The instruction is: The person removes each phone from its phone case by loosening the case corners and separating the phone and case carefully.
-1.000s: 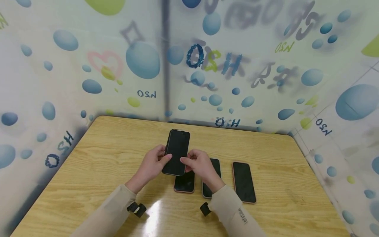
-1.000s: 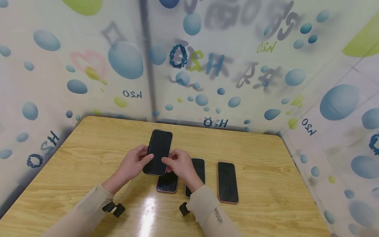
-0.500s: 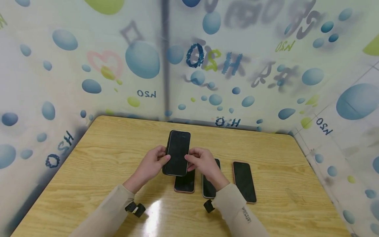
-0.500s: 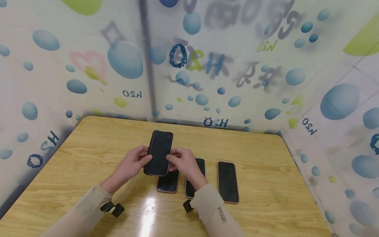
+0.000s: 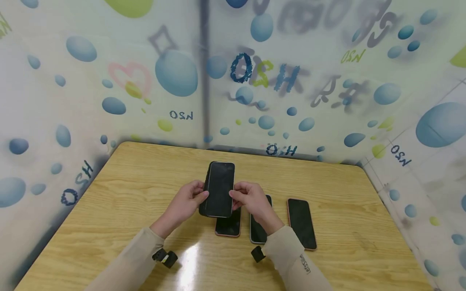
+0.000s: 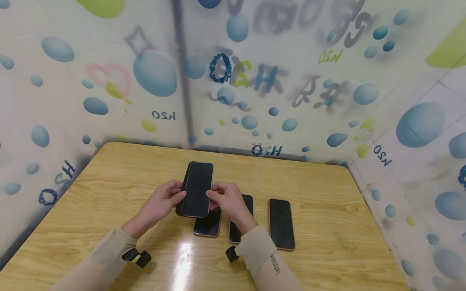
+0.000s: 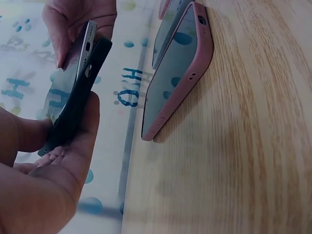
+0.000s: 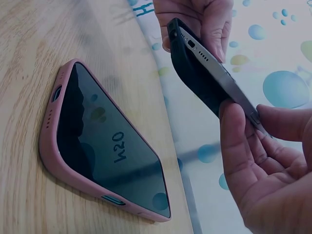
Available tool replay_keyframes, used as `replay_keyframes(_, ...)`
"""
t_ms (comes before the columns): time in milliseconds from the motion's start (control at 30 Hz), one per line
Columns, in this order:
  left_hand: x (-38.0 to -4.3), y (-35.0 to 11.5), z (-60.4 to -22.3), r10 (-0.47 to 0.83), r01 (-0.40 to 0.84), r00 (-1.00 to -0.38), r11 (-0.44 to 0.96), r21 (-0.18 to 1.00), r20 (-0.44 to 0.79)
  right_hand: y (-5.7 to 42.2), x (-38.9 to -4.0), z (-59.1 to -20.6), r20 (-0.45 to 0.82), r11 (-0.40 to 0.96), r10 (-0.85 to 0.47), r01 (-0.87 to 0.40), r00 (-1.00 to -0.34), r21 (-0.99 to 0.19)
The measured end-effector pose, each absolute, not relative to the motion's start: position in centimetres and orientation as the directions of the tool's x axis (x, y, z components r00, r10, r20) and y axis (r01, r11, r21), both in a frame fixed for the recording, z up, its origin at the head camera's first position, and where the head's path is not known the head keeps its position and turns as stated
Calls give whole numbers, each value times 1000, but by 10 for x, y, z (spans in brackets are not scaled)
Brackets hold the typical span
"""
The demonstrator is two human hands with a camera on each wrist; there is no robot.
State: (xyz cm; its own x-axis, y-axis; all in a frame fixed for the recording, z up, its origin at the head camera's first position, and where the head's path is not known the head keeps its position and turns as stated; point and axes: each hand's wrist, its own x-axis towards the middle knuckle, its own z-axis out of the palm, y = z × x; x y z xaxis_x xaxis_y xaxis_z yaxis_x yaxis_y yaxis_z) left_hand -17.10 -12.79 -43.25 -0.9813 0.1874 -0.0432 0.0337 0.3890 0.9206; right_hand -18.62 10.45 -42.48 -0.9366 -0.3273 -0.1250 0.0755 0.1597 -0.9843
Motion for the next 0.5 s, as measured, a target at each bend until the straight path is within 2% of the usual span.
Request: replay_keyframes(500,-170,-143,-436,191,-11,-978,365,931,-86,109,-188,-423,-117,171,-300,67,-947,-983)
